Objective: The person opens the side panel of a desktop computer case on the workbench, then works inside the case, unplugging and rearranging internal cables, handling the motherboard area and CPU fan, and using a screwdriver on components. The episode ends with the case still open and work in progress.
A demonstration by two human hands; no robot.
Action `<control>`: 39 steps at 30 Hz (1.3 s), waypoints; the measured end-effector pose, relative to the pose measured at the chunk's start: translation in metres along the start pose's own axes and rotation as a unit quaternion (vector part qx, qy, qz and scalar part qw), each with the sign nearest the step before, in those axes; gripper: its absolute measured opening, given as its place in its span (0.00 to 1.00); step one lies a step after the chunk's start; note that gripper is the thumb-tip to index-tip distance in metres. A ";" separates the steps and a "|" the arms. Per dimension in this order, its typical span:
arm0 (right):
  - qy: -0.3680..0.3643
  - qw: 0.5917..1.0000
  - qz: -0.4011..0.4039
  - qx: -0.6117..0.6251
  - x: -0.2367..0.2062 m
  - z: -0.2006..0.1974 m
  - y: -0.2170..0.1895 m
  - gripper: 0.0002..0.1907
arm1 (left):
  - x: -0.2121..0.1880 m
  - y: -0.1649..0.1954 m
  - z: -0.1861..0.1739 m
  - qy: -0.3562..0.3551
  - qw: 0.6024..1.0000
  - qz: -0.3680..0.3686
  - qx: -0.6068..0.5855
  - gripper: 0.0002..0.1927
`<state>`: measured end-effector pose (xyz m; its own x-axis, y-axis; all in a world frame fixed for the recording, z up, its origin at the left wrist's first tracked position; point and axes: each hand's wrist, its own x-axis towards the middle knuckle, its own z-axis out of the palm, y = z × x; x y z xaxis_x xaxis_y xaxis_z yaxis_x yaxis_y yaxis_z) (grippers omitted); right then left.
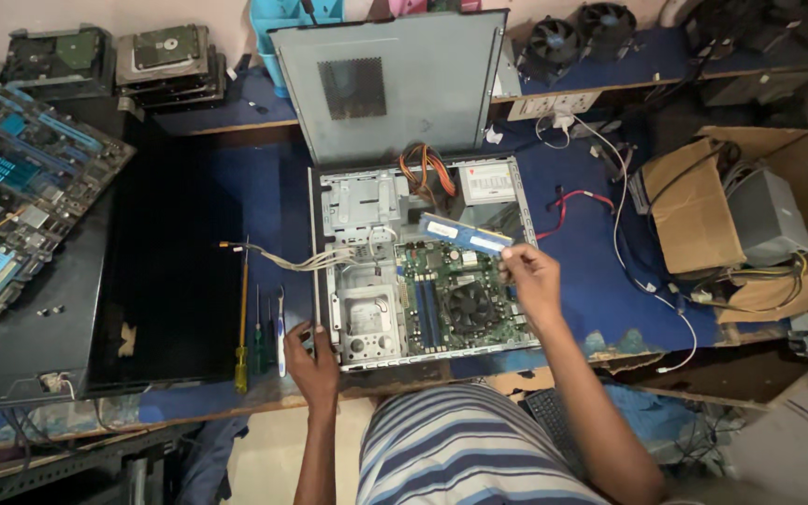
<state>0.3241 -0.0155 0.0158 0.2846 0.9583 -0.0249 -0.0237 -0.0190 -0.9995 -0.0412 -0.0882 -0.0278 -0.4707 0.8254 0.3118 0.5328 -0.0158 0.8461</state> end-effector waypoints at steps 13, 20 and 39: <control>0.092 0.991 0.006 0.092 -0.005 -0.023 -0.001 0.07 | 0.001 0.007 -0.004 -0.031 0.998 -0.047 0.008 0.16; 0.251 0.954 0.093 0.135 -0.020 -0.121 0.046 0.05 | 0.000 0.002 -0.004 -0.029 0.998 -0.057 -0.001 0.16; 0.274 0.934 0.224 0.046 0.034 -0.125 0.094 0.12 | 0.001 0.001 -0.005 -0.019 0.998 -0.048 0.022 0.15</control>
<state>0.4513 -0.0201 -0.0813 0.6741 0.5697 -0.4701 -0.3324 -0.3344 -0.8819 -0.0444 -0.0902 -0.0249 -0.4955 0.8422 0.2127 0.5172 0.0893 0.8512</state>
